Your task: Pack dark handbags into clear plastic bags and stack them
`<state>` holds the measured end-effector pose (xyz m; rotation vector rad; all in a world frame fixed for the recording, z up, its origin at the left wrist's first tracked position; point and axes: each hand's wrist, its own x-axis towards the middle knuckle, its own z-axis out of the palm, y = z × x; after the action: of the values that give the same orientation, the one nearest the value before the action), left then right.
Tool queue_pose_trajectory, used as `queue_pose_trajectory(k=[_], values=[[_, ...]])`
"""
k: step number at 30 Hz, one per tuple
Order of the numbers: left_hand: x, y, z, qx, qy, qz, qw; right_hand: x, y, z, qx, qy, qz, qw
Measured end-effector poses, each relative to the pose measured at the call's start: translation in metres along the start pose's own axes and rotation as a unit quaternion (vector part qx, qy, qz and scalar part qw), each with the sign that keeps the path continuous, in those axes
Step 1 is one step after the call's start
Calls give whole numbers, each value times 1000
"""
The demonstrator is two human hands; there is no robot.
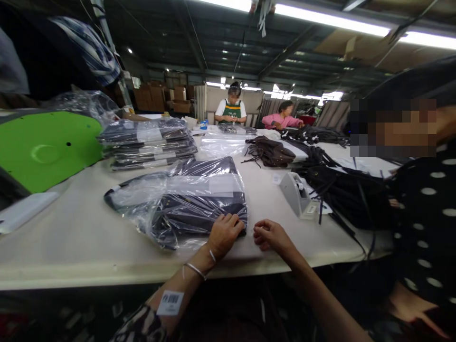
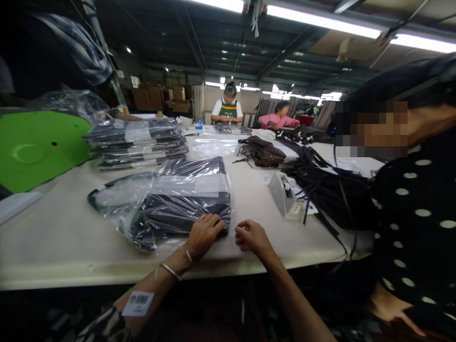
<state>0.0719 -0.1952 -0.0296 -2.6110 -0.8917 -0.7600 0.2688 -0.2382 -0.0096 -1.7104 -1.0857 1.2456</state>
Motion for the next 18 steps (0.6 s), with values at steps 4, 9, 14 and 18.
queue_pose_trajectory(k=[4, 9, 14, 18], values=[[1, 6, -3, 5, -38, 14, 999, -9, -9, 12, 90, -20, 11, 996], [-3, 7, -16, 27, -78, 51, 995, -15, -19, 19, 133, -33, 24, 990], [-5, -1, -24, 18, -96, 62, 993, -23, -26, 21, 142, -38, 32, 989], [-7, -11, -28, -46, -16, 30, 998, -25, -32, 31, 251, -88, 32, 964]])
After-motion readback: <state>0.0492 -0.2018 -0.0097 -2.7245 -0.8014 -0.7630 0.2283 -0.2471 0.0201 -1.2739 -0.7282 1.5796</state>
